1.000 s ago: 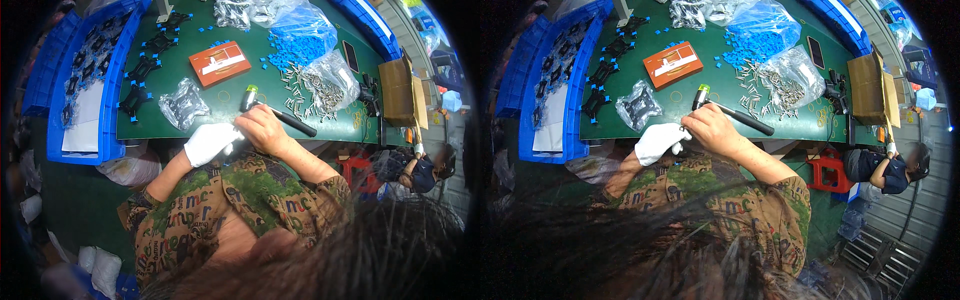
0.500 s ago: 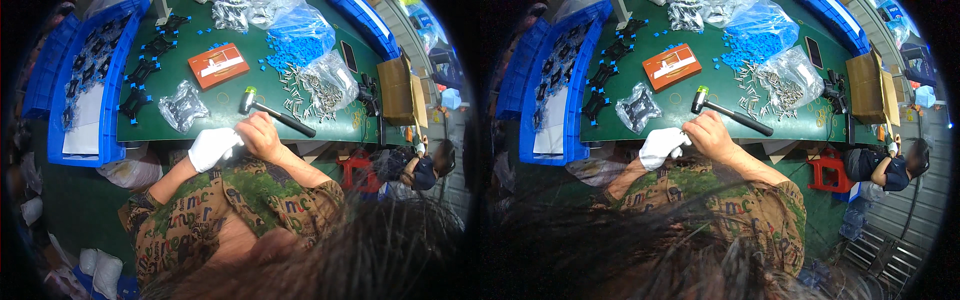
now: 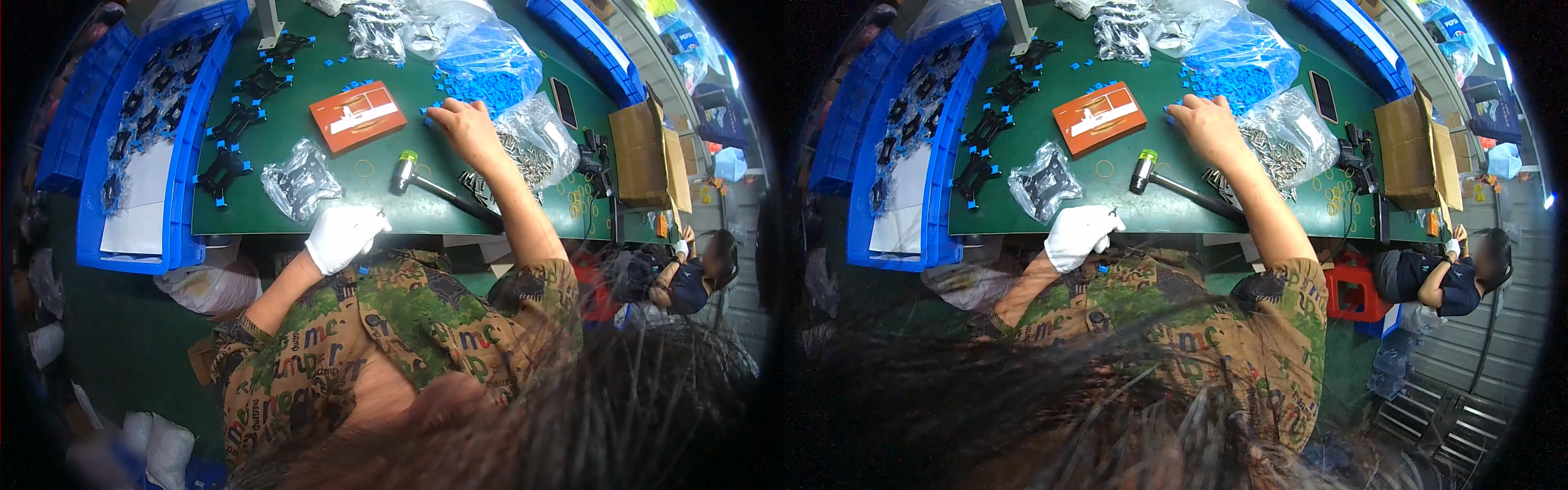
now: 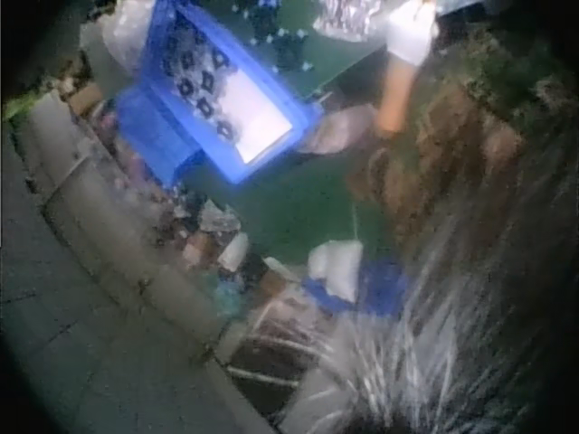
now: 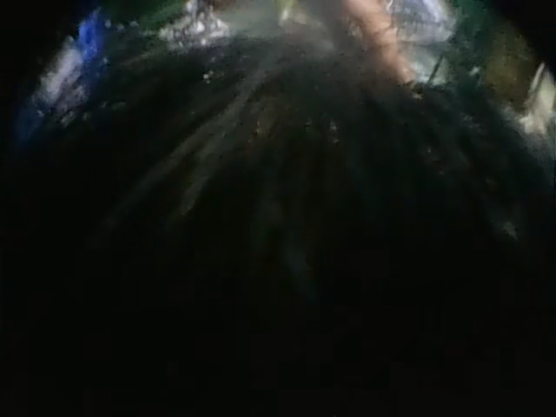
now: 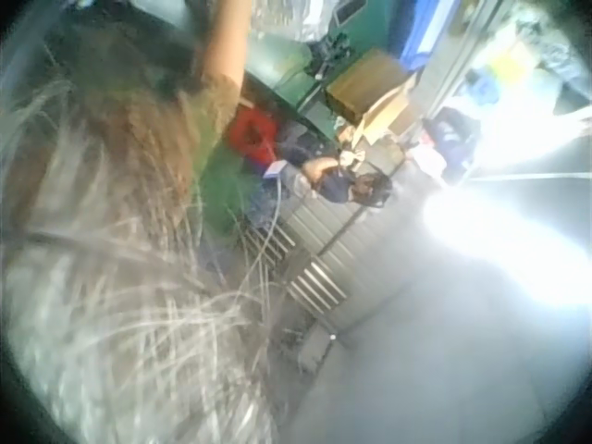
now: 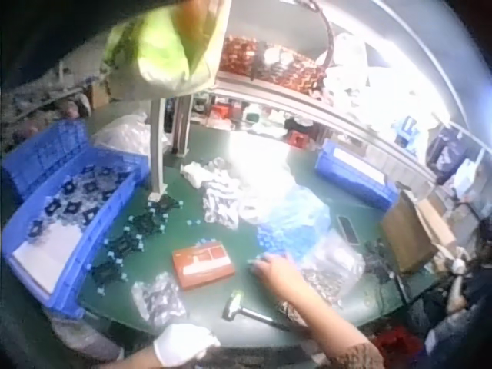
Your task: The person assembles small black plastic components by inserting metal pins and blue plastic caps. They use a hammer to secure the pins into the plastic parts and place the finished assemblies into a blue bin.
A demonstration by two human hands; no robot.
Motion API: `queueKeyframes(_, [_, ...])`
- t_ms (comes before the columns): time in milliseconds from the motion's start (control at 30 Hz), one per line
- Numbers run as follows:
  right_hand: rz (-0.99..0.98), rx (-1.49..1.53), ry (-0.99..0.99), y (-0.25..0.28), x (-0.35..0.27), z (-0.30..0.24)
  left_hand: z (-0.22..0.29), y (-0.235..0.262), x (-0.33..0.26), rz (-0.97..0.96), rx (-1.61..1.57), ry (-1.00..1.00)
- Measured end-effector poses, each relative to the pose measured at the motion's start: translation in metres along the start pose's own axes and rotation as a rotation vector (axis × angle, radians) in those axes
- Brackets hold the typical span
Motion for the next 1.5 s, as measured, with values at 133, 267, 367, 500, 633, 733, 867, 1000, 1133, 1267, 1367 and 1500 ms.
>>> queueKeyframes(133, [-0.110, -0.060, 0.129, -0.013, 0.009, -0.001, 0.011, 0.002, -0.001, 0.016, 0.110, -0.166])
queueKeyframes(267, [-0.159, -0.034, 0.137, -0.022, 0.009, 0.001, 0.004, 0.000, -0.001, -0.001, 0.049, -0.061])
queueKeyframes(367, [-0.200, 0.012, 0.103, -0.023, 0.004, 0.002, 0.028, -0.004, -0.004, -0.014, 0.283, -0.213])
queueKeyframes(500, [-0.317, -0.014, 0.067, -0.031, -0.001, 0.002, 0.035, -0.021, -0.015, -0.059, 0.627, -0.459])
queueKeyframes(633, [-0.282, 0.098, 0.112, -0.011, -0.007, -0.024, 0.033, -0.024, -0.016, -0.106, 0.588, -0.381])
queueKeyframes(733, [-0.399, 0.449, 0.067, 0.025, -0.022, -0.059, 0.030, -0.024, -0.015, -0.136, 0.554, -0.293])
queueKeyframes(867, [-0.605, 0.803, 0.080, 0.049, -0.065, -0.118, 0.033, -0.025, -0.015, -0.132, 0.525, -0.284])
queueKeyframes(1000, [-0.617, 0.864, 0.080, 0.046, -0.084, -0.129, 0.033, -0.031, -0.014, -0.186, 0.521, -0.301])
queueKeyframes(1133, [-0.600, 0.859, 0.103, 0.046, -0.089, -0.134, 0.038, -0.030, -0.011, -0.182, 0.529, -0.258])
queueKeyframes(1267, [-0.613, 0.854, 0.104, 0.041, -0.093, -0.138, 0.033, -0.031, -0.009, -0.189, 0.509, -0.188])
queueKeyframes(1367, [-0.607, 0.852, 0.107, 0.041, -0.093, -0.140, 0.033, -0.029, -0.011, -0.163, 0.491, -0.216])
queueKeyframes(1500, [-0.520, 0.851, 0.092, 0.050, -0.087, -0.133, 0.031, -0.033, -0.009, -0.200, 0.473, -0.170])
Point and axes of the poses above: each hand's wrist, its own x-axis towards the middle knuckle, its own y-axis out of the back of the hand, z = x × y, the point moved 9 cm from there along x, towards the middle knuckle, and after that the axes turned 4 degrees about z, right-handed, at the moved point
